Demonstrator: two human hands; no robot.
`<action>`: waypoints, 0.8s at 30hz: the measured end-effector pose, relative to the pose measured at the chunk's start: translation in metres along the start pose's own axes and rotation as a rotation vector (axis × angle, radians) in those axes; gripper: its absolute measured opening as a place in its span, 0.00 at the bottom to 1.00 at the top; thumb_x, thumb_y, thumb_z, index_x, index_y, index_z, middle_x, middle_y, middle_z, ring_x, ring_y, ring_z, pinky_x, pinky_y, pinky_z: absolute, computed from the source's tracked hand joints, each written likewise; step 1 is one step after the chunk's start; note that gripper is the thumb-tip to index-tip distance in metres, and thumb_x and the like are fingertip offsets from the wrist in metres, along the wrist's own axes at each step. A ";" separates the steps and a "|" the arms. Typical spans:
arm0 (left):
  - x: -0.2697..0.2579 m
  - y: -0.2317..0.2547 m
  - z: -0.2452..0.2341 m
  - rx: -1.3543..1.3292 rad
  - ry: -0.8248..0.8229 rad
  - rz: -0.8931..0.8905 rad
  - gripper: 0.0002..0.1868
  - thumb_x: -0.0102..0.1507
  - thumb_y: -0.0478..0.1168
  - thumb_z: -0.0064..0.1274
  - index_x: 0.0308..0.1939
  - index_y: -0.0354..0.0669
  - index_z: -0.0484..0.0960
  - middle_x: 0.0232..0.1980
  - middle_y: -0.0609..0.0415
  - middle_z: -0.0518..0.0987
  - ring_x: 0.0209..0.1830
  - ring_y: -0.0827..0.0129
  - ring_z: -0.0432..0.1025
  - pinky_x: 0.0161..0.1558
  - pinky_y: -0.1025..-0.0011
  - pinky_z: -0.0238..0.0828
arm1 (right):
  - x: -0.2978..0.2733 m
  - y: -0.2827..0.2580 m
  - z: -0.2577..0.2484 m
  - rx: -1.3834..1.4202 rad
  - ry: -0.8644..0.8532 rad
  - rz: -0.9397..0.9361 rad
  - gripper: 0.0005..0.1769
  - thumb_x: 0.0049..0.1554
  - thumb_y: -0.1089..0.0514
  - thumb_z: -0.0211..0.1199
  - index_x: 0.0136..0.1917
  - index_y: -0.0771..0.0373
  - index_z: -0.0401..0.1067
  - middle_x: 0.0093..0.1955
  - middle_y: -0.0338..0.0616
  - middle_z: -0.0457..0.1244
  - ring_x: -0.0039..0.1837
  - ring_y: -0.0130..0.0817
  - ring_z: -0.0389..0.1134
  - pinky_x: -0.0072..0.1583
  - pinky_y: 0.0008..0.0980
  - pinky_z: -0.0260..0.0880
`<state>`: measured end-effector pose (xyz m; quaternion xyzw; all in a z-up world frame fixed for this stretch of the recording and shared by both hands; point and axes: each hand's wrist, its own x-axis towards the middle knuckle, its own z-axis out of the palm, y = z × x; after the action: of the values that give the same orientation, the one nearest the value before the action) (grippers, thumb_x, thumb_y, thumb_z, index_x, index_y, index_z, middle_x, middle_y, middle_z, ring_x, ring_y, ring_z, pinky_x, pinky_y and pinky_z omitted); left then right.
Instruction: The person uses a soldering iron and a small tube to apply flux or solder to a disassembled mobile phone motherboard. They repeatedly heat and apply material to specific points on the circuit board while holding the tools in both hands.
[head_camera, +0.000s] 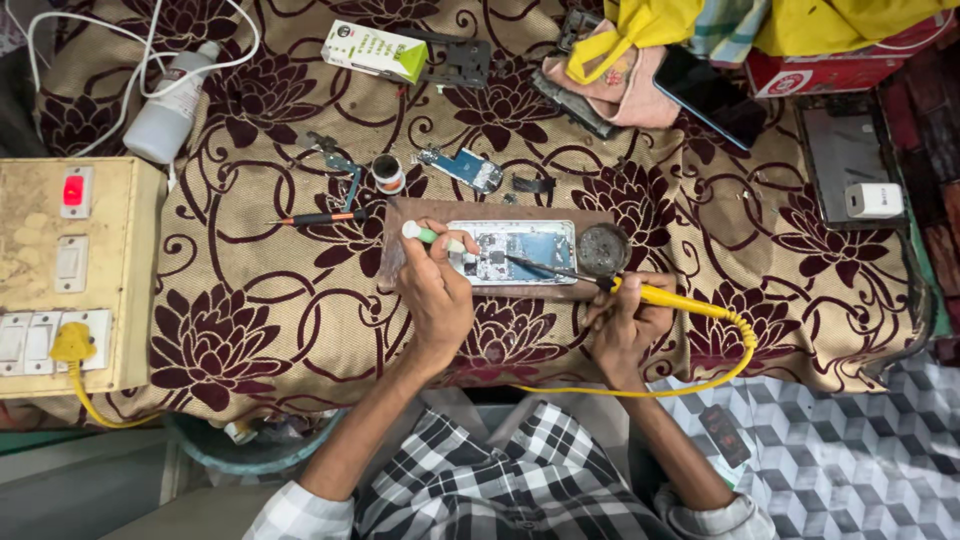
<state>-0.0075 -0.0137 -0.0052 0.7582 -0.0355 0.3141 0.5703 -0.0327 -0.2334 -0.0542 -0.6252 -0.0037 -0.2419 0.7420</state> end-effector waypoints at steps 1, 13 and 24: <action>-0.001 -0.001 0.000 0.008 0.003 -0.002 0.05 0.74 0.31 0.32 0.49 0.33 0.64 0.33 0.49 0.81 0.25 0.68 0.75 0.28 0.70 0.67 | 0.000 0.000 0.000 0.009 0.000 0.001 0.16 0.71 0.49 0.54 0.54 0.63 0.57 0.32 0.41 0.61 0.28 0.25 0.61 0.30 0.21 0.58; -0.005 -0.004 -0.003 -0.171 0.030 -0.114 0.07 0.79 0.36 0.29 0.50 0.34 0.60 0.41 0.49 0.84 0.26 0.75 0.60 0.29 0.72 0.56 | -0.002 0.007 -0.002 0.011 0.005 -0.047 0.14 0.72 0.53 0.54 0.53 0.65 0.57 0.32 0.41 0.60 0.28 0.24 0.59 0.32 0.22 0.60; 0.002 0.001 -0.004 -0.036 -0.017 -0.019 0.05 0.76 0.33 0.32 0.50 0.34 0.64 0.37 0.52 0.84 0.22 0.71 0.70 0.27 0.70 0.62 | 0.001 0.007 -0.002 0.015 0.025 -0.012 0.13 0.71 0.53 0.53 0.53 0.64 0.57 0.31 0.41 0.60 0.28 0.24 0.59 0.31 0.22 0.59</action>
<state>-0.0085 -0.0097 -0.0029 0.7508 -0.0388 0.3017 0.5864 -0.0299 -0.2353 -0.0606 -0.6166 0.0000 -0.2538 0.7452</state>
